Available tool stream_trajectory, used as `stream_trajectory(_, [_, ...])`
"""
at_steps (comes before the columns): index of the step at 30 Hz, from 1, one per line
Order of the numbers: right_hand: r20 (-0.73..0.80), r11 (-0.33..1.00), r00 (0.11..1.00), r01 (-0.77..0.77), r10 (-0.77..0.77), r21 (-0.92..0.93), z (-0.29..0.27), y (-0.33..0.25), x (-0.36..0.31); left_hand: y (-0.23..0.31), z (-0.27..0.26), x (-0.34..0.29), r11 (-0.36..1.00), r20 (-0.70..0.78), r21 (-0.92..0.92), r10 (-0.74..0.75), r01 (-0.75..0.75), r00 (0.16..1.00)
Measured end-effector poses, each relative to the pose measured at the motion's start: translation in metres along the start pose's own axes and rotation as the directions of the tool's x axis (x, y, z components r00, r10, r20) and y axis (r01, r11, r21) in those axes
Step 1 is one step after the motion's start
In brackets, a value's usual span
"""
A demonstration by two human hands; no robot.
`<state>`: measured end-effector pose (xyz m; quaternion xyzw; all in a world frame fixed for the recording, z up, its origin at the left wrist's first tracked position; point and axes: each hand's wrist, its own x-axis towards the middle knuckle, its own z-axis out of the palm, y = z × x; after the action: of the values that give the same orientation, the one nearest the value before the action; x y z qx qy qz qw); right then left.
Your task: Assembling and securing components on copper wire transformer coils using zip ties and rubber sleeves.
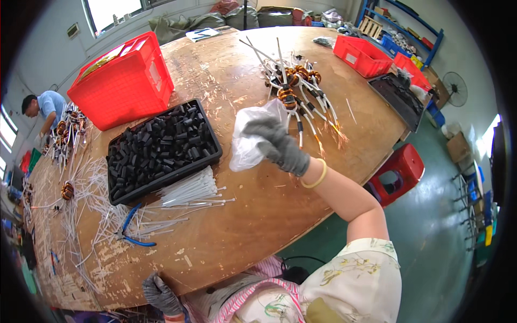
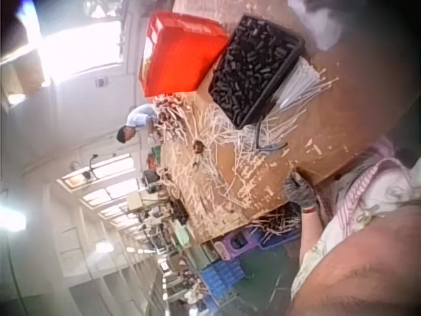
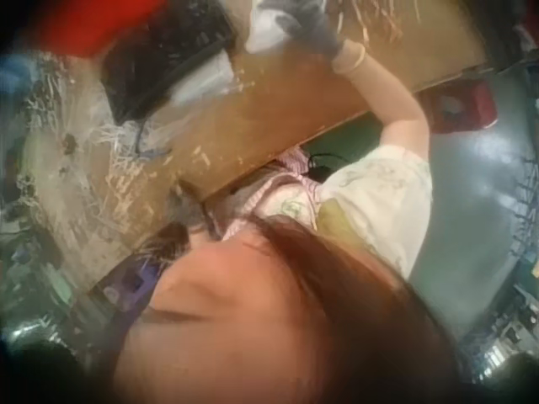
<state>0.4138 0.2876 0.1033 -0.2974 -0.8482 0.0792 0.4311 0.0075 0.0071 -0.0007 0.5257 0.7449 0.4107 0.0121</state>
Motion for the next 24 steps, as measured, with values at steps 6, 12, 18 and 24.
stream_trajectory(6, [-0.661, 0.832, 0.747, -0.404, 0.061, -0.380, -0.017, 0.038, -0.003, 0.005, -0.005, 0.000, 1.000, 0.004, 0.006, -0.022, 0.022, 1.000])
stream_trajectory(12, [0.537, 0.549, 0.588, -0.797, 0.605, 0.253, -0.004, 0.040, 0.025, -0.002, -0.004, -0.001, 1.000, -0.015, 0.007, 0.005, -0.005, 1.000])
stream_trajectory(18, [0.403, 0.667, 0.562, -0.719, 0.723, -0.195, 0.056, -0.019, 0.094, 0.000, -0.004, 0.001, 0.999, -0.064, 0.010, 0.032, -0.031, 0.997])
stream_trajectory(24, [0.114, 0.775, 0.772, -0.597, 0.625, -0.208, 0.076, 0.069, 0.077, 0.000, -0.002, 0.000, 0.997, -0.064, 0.032, 0.077, -0.075, 0.995])
